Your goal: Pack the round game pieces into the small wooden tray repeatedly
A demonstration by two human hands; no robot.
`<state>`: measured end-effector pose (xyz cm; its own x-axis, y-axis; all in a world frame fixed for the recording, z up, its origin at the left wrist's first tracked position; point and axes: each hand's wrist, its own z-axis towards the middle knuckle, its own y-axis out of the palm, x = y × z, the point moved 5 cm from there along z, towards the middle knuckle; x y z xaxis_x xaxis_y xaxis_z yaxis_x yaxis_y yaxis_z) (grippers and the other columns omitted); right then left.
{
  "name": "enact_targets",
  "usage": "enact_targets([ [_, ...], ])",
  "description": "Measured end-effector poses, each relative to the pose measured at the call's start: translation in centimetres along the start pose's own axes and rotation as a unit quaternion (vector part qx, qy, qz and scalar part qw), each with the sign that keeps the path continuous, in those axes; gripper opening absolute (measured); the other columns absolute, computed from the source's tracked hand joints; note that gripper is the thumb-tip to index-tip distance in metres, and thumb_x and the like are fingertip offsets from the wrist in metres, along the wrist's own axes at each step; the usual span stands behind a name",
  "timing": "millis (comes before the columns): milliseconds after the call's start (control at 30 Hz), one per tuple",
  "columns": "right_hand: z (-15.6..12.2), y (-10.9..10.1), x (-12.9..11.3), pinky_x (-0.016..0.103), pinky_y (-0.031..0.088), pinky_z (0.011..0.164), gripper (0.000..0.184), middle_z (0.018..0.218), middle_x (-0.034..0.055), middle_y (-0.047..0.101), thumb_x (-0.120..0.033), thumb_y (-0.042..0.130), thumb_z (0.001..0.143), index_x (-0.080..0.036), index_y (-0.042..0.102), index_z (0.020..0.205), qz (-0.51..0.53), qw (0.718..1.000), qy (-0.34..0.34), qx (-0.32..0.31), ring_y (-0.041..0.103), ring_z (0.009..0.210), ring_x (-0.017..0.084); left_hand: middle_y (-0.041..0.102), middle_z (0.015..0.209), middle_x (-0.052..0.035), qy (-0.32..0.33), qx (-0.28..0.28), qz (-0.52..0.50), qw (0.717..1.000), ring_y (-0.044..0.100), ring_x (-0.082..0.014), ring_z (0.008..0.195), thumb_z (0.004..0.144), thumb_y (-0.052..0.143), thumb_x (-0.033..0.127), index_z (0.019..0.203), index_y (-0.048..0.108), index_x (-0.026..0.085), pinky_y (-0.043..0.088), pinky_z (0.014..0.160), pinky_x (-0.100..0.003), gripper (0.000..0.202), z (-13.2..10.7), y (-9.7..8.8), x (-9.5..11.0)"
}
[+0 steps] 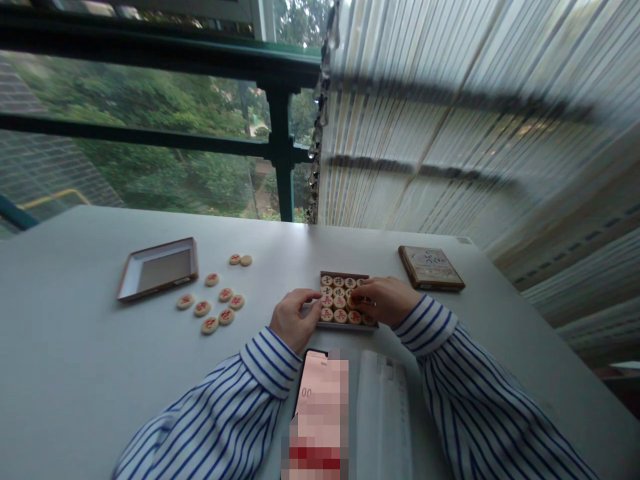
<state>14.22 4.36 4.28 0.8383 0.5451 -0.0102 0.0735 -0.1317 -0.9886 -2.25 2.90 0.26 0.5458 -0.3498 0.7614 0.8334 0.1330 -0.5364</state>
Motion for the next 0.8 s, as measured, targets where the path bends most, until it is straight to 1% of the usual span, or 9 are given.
enact_targets([
  [167,-0.03,-0.22,-0.19,0.024,0.035,0.063,0.02,0.091,0.0029,0.063,-0.03,0.047,0.079,-0.025,0.062,0.092,-0.003,1.0,-0.002,-0.007,0.057,0.081,0.016,0.066,0.084,-0.0043,0.003,0.001,-0.001,1.0,0.059,-0.0145,0.073,0.073,0.052,0.021,0.083,0.063,0.017,0.048,0.067,-0.028,0.015,-0.01,0.06,-0.05],
  [400,-0.01,-0.16,-0.18,0.024,0.036,0.063,0.022,0.09,0.0029,0.063,-0.031,0.045,0.08,-0.025,0.062,0.091,-0.007,1.0,-0.004,-0.005,0.057,0.08,0.016,0.066,0.086,-0.0052,0.003,-0.004,-0.007,1.0,0.059,-0.0155,0.078,0.074,0.052,0.023,0.083,0.063,0.017,0.048,0.07,-0.029,0.016,-0.02,0.14,-0.17],
  [800,0.01,-0.04,-0.16,0.024,0.037,0.064,0.023,0.091,0.0032,0.064,-0.031,0.045,0.08,-0.025,0.062,0.094,-0.003,1.0,-0.008,-0.003,0.057,0.081,0.016,0.066,0.085,-0.0046,0.006,0.002,-0.003,1.0,0.059,-0.0154,0.078,0.074,0.052,0.023,0.082,0.063,0.018,0.048,0.069,-0.028,0.014,-0.03,0.13,-0.18],
])
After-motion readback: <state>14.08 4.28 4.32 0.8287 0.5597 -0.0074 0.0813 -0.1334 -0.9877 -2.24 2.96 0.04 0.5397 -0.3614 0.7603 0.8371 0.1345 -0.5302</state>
